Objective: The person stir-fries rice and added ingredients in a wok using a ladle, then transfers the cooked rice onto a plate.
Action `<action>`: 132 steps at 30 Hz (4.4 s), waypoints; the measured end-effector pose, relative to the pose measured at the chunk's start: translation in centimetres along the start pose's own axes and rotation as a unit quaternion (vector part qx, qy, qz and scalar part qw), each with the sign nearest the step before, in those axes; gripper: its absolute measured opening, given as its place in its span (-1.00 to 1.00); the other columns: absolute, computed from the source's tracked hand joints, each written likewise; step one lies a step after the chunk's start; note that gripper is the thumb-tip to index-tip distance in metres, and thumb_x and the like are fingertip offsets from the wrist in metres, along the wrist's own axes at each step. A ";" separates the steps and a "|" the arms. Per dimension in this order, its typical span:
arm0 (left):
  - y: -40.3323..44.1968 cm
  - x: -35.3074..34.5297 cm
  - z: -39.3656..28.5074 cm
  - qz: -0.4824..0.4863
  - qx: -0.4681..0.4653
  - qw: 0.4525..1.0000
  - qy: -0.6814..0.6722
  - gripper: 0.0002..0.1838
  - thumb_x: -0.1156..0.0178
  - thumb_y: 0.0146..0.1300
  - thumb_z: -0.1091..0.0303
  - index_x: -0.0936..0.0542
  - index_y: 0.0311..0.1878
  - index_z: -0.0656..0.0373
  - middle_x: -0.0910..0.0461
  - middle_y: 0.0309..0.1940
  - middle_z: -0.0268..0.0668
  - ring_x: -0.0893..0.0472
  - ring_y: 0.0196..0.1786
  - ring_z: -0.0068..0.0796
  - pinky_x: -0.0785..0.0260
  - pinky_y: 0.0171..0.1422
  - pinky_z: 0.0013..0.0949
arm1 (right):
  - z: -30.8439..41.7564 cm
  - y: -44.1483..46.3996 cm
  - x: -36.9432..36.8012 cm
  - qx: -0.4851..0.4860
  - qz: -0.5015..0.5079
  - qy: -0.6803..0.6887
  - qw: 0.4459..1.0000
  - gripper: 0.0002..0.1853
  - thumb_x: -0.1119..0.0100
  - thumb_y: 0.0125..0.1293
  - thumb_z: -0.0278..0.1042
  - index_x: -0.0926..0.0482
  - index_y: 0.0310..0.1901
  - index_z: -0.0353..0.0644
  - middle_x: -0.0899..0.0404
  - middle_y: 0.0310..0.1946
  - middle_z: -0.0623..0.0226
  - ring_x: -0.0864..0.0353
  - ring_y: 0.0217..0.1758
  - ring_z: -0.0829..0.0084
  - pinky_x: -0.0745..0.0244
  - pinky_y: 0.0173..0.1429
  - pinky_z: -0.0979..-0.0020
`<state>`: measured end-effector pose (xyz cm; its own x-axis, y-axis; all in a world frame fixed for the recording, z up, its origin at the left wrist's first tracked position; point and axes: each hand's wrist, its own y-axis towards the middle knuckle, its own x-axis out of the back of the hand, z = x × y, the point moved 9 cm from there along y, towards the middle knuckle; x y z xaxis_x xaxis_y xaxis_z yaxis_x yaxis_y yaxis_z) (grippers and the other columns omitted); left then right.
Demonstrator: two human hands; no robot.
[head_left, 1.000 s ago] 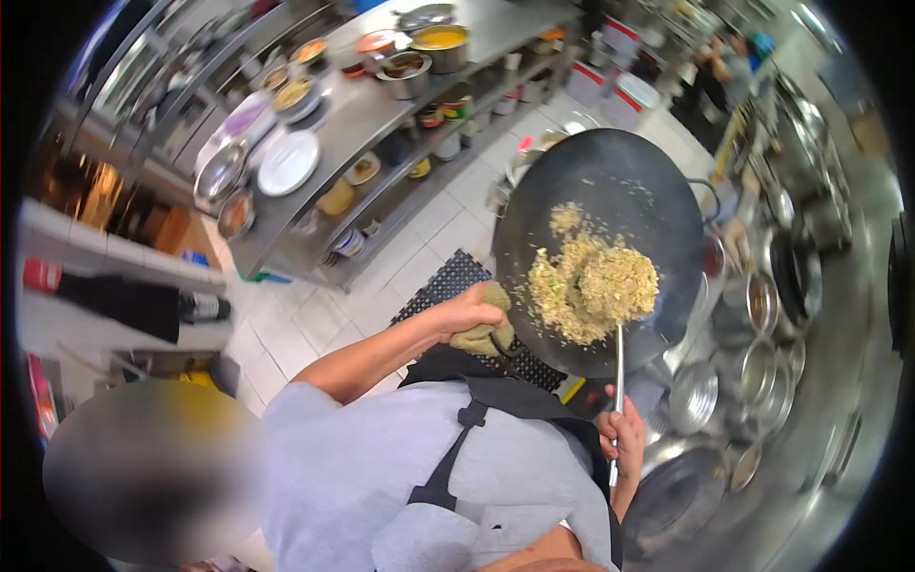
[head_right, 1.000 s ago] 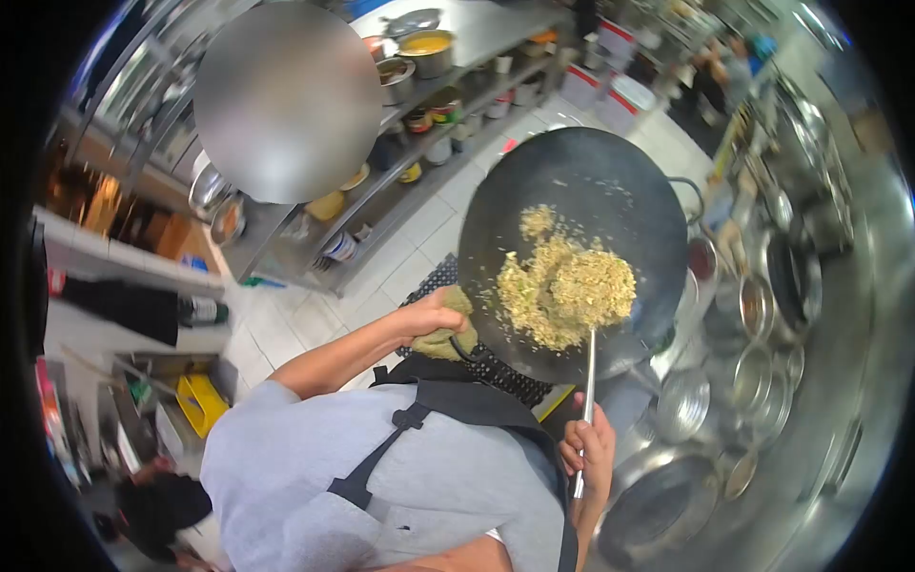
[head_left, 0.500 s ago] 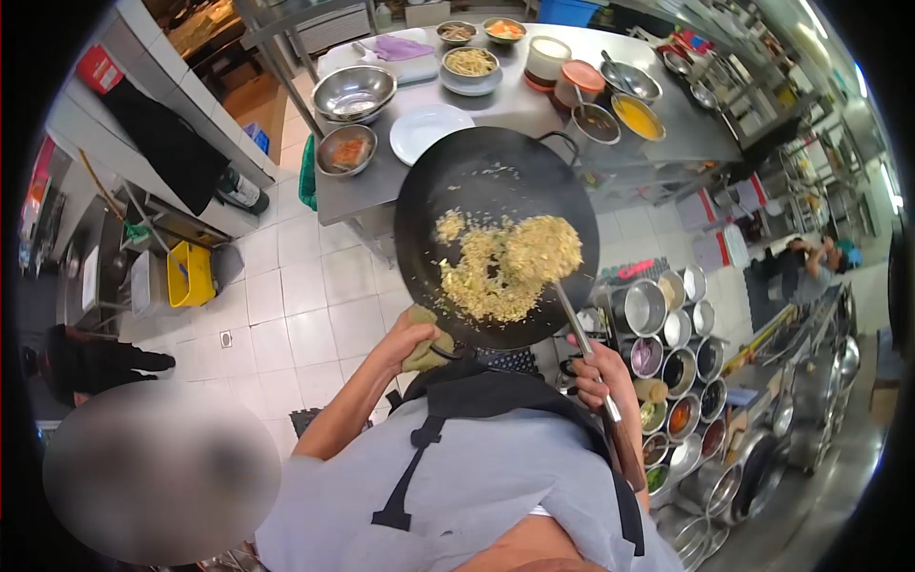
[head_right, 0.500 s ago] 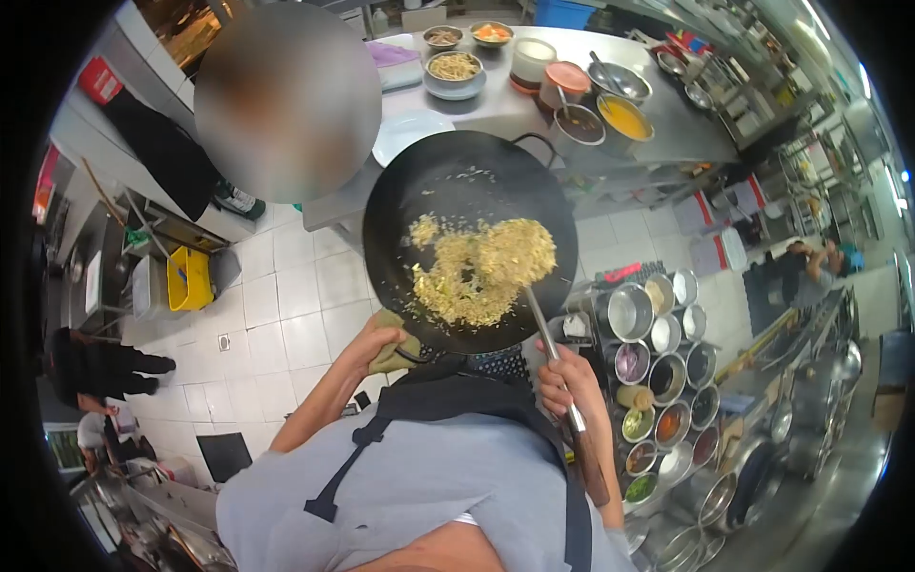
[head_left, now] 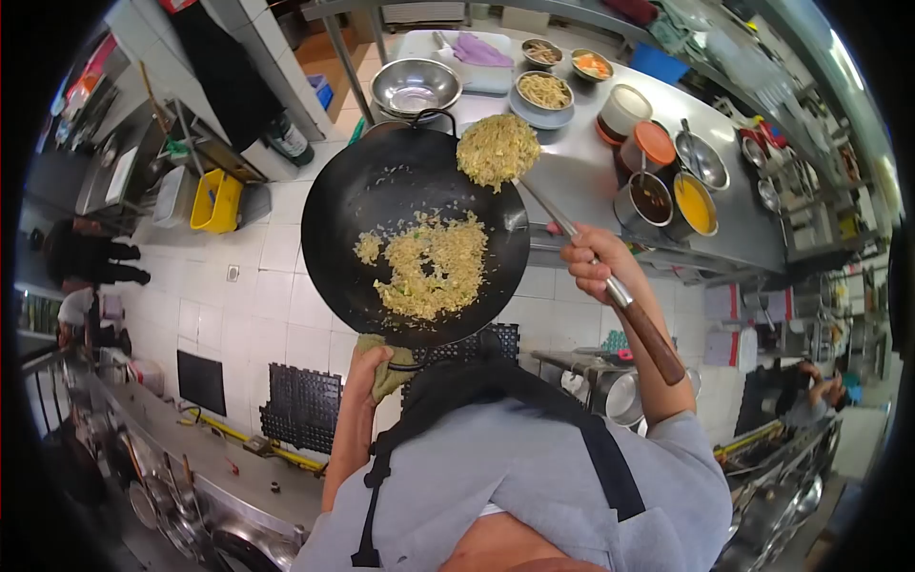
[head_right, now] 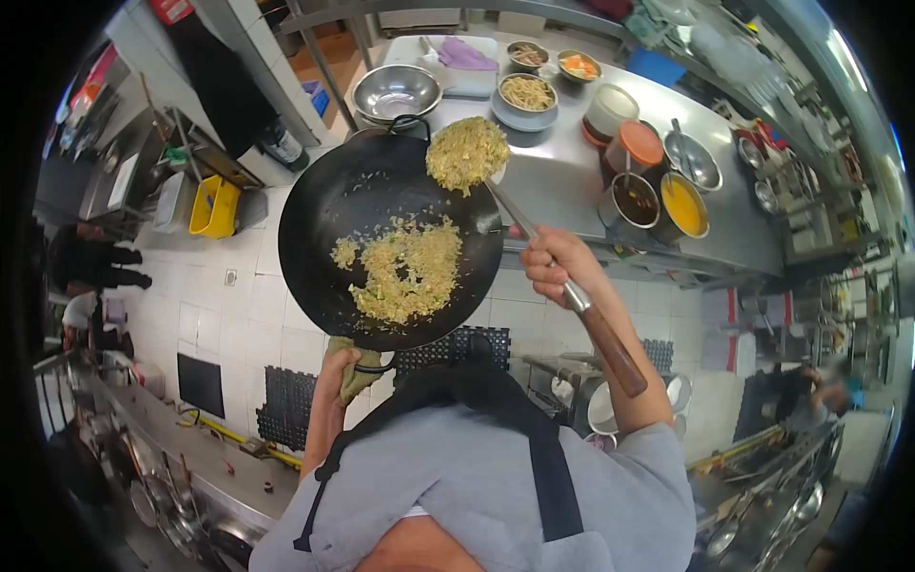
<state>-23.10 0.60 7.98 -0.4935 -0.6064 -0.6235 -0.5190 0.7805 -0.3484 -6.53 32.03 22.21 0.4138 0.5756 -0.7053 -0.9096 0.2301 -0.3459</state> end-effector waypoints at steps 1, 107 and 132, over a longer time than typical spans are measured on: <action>-0.4 0.8 0.6 -0.018 -0.005 1.000 -0.006 -0.44 -0.11 0.10 0.55 -0.42 0.25 0.37 -0.64 0.00 -0.07 -0.74 -0.03 -0.16 -0.71 0.01 -0.15 | 0.8 1.3 0.7 -0.007 -0.006 -0.006 1.000 -0.69 0.02 0.46 -0.47 -0.41 0.19 -0.29 -0.26 -0.53 0.51 -0.18 -0.73 0.76 -0.17 -0.75 0.62; -24.2 22.2 15.9 -0.271 -0.077 0.948 -0.146 -0.80 -0.15 0.14 0.50 -0.60 -0.14 0.24 -0.66 -0.37 -0.14 -0.70 -0.38 -0.27 -0.60 -0.38 -0.24 | -47.5 -2.4 -15.5 -0.520 0.066 0.025 0.851 -0.78 0.11 0.58 -0.37 -0.39 0.16 -0.14 -0.27 -0.58 0.54 -0.18 -0.76 0.70 -0.18 -0.74 0.52; -27.5 24.6 18.2 -0.317 -0.118 0.935 -0.104 -0.82 -0.14 0.10 0.50 -0.58 -0.21 0.31 -0.66 -0.36 -0.14 -0.71 -0.41 -0.29 -0.66 -0.38 -0.21 | -47.3 -1.4 -10.9 -0.483 -0.004 0.092 0.871 -0.80 0.15 0.60 -0.39 -0.36 0.14 -0.20 -0.29 -0.58 0.50 -0.22 -0.75 0.66 -0.20 -0.73 0.49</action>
<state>-8.25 -33.01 -10.49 0.0995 -0.8739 -0.4757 -0.8125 0.2046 -0.5459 -7.99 -11.64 1.14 0.4992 0.4206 -0.7575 -0.4879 -0.5860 -0.6469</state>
